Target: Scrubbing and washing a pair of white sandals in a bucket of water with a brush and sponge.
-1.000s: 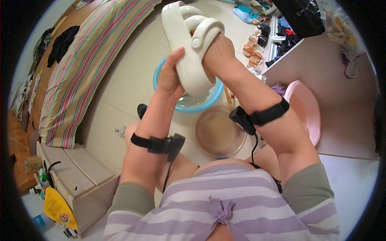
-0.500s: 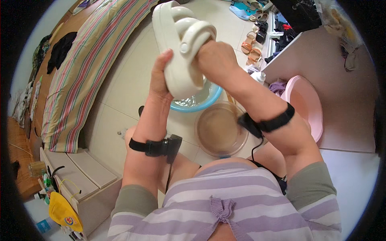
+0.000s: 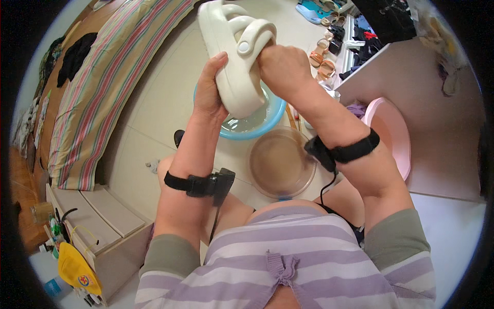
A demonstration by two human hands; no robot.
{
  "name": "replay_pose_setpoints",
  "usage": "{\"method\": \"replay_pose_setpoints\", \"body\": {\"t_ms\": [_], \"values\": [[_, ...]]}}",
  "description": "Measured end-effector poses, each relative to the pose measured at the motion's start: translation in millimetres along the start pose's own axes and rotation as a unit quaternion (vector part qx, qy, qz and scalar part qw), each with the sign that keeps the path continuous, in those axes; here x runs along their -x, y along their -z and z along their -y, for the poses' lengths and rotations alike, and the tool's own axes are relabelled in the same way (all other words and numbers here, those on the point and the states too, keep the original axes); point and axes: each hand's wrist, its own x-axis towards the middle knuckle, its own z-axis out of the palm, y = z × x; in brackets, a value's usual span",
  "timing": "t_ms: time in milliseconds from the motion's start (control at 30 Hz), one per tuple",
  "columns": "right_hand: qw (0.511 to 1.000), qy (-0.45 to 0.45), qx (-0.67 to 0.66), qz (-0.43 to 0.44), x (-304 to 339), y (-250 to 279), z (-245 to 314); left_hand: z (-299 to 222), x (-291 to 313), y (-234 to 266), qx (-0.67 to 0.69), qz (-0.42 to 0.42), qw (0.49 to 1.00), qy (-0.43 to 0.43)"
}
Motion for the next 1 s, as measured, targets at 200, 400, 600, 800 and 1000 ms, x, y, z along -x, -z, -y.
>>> {"method": "replay_pose_setpoints", "body": {"t_ms": [200, 400, 600, 800, 1000], "values": [[0.975, 0.043, -0.218, 0.02, 55, -8, 29, -18, 1, 22, 0.027, 0.034, 0.999, -0.014], [0.989, 0.014, -0.137, -0.058, 25, -3, 3, -5, 2, 7, 0.053, -0.009, 0.998, -0.023], [0.931, 0.097, -0.351, -0.003, 51, 6, 25, -20, 2, 26, 0.044, 0.032, 0.998, -0.03], [0.882, -0.035, -0.47, -0.002, 12, 2, -4, -6, -5, 19, 0.05, 0.016, 0.998, -0.031], [0.947, 0.027, -0.308, 0.086, 44, 23, 27, -20, 3, 33, 0.07, 0.036, 0.996, -0.035]]}}
